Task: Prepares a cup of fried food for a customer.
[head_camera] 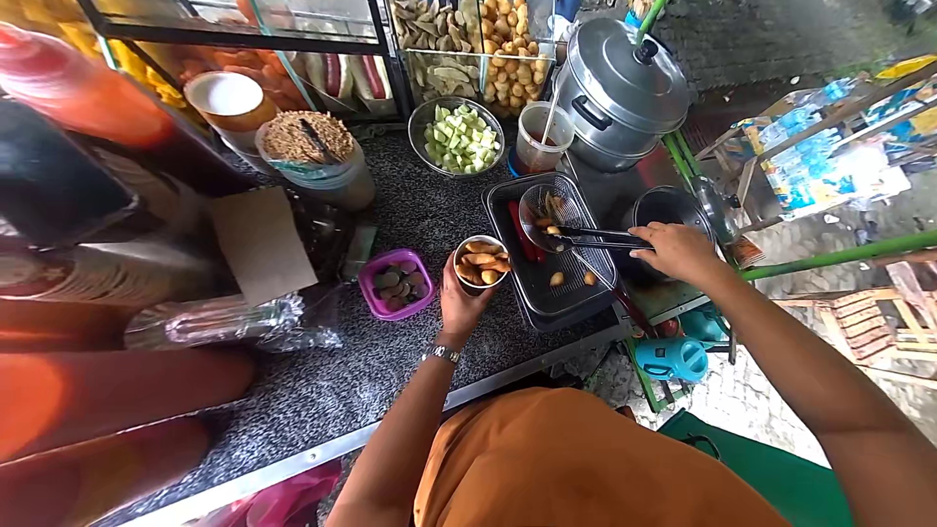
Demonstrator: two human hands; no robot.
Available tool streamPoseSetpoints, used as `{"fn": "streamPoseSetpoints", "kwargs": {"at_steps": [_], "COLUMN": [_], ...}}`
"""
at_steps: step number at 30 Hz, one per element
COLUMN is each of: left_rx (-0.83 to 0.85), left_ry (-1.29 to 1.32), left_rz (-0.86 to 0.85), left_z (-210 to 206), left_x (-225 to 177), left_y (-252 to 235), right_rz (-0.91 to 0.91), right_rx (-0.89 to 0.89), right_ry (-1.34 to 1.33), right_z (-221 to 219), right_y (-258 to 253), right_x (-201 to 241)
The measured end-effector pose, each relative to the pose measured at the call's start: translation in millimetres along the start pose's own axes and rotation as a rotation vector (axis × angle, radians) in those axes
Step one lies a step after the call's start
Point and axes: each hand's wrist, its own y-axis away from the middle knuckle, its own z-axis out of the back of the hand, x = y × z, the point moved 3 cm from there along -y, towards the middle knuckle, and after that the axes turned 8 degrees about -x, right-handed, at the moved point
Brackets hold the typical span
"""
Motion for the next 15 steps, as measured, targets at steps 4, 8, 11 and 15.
{"fn": "streamPoseSetpoints", "kwargs": {"at_steps": [4, 8, 11, 15], "left_rx": [-0.053, -0.049, -0.046, -0.052], "left_ry": [-0.013, -0.03, -0.027, -0.025], "left_rz": [0.024, 0.044, 0.055, 0.056], "left_z": [-3.7, -7.8, -7.4, -6.6], "left_x": [-1.4, -2.2, -6.0, -3.7], "left_y": [6.7, 10.4, 12.1, 13.2], "right_rz": [0.116, 0.287, 0.357, 0.408], "right_rx": [-0.119, -0.225, -0.154, -0.09], "right_ry": [-0.077, -0.075, -0.005, 0.1], "right_z": [32.0, 46.5, 44.7, 50.2], "right_y": [11.6, 11.6, 4.6, 0.2], "right_x": [18.9, 64.1, 94.5, 111.5]}}
